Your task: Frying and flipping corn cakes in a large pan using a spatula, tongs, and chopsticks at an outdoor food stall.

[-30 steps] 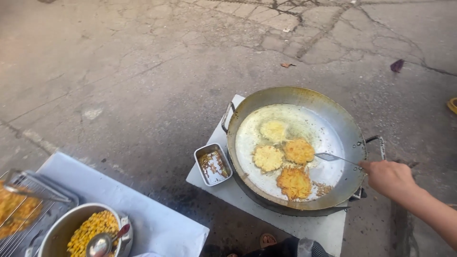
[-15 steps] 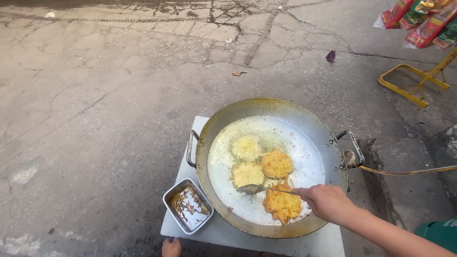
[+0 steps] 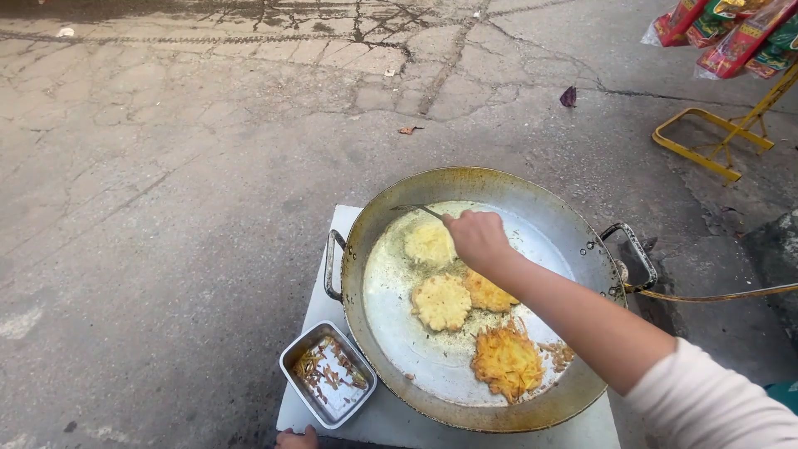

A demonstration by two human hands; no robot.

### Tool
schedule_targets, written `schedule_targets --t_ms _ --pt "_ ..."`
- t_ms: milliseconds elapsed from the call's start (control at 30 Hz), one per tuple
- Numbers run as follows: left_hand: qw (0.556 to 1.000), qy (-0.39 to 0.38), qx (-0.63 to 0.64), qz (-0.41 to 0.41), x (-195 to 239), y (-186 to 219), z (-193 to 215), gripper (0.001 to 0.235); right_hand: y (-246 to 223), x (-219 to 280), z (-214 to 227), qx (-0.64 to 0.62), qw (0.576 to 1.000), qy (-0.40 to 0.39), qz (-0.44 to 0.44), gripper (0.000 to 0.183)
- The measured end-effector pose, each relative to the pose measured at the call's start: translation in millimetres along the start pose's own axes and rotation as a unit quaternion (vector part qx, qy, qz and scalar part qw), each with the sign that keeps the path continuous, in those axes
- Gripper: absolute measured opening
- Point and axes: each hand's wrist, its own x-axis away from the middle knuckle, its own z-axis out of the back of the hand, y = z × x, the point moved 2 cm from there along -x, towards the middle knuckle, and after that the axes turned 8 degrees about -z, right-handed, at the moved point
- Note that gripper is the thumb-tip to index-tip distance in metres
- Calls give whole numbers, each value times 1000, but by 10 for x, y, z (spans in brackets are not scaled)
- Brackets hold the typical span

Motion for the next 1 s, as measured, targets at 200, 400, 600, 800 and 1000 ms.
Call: schedule_targets --t_ms 200,400,600,800,1000 --pt "1000 -6 -9 14 -90 13 -35 38 -562 -74 -93 77 994 27 72 22" --pt "999 -22 -20 22 -42 61 1 44 -629 1025 675 107 970 -58 212 16" --pt "986 46 160 -25 296 222 263 60 -200 2249 585 58 944 4 324 57" --pt "982 13 64 -178 290 394 424 31 771 2799 706 -22 934 -243 260 94" --pt "977 95 132 -138 474 361 1007 30 1573 2866 298 -11 977 -169 126 88"
